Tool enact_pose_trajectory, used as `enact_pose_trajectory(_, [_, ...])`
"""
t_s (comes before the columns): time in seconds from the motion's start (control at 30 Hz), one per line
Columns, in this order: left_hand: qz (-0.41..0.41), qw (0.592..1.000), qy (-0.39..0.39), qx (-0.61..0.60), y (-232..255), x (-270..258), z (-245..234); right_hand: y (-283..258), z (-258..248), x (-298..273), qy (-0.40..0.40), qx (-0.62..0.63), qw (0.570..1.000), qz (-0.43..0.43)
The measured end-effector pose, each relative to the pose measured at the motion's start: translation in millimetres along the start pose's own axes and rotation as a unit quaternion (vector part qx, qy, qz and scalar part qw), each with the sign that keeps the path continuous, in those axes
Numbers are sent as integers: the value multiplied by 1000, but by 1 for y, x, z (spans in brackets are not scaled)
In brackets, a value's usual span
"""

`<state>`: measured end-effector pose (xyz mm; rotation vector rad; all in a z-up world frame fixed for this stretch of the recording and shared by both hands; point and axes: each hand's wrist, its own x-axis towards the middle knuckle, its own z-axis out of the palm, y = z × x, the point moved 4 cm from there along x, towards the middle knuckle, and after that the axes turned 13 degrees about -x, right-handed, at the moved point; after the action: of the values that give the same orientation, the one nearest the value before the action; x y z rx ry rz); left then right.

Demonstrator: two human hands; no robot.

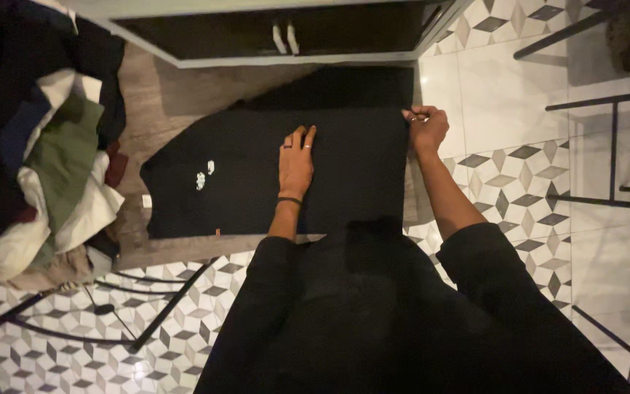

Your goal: The person picks up a black shirt from a pile of clothes, spreads it out on a table, and folds the sleeves and body into a rectangle. They then open a cabinet door, place the folded shirt on a shelf inside, and close the cabinet door.

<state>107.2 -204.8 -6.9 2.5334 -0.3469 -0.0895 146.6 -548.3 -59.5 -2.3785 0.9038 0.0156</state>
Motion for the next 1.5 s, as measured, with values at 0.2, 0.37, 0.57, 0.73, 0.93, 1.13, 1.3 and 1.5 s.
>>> enact_pose_trajectory(0.2, [-38, 998, 54, -24, 24, 1, -10, -14, -4, -8, 6, 39, 999, -35])
enact_pose_trajectory(0.37, [-68, 984, 104, -128, 44, -15, -1, -56, -13, -26, -264, 485, 829, 86])
enact_pose_trajectory(0.57, [-321, 576, 6, -752, 61, 2, 34, -119, -40, -85, -382, 721, 565, 125])
enact_pose_trajectory(0.73, [-202, 360, 72, -908, 42, 39, -22, -138, -38, -141, -511, 674, 534, 21])
enact_pose_trajectory(0.93, [-143, 622, 268, -722, -45, 54, -98, -133, -9, -175, -548, 329, 764, -85])
enact_pose_trajectory(1.13, [-300, 911, 146, -244, -142, 86, -206, -112, 1, -167, -156, -28, 891, -426])
enact_pose_trajectory(1.3, [-212, 958, 103, -163, -178, 104, -278, -86, 19, -173, -95, -98, 908, -395])
enact_pose_trajectory(1.5, [-98, 953, 119, -262, -197, 107, -281, -82, 26, -182, -54, -117, 914, -385])
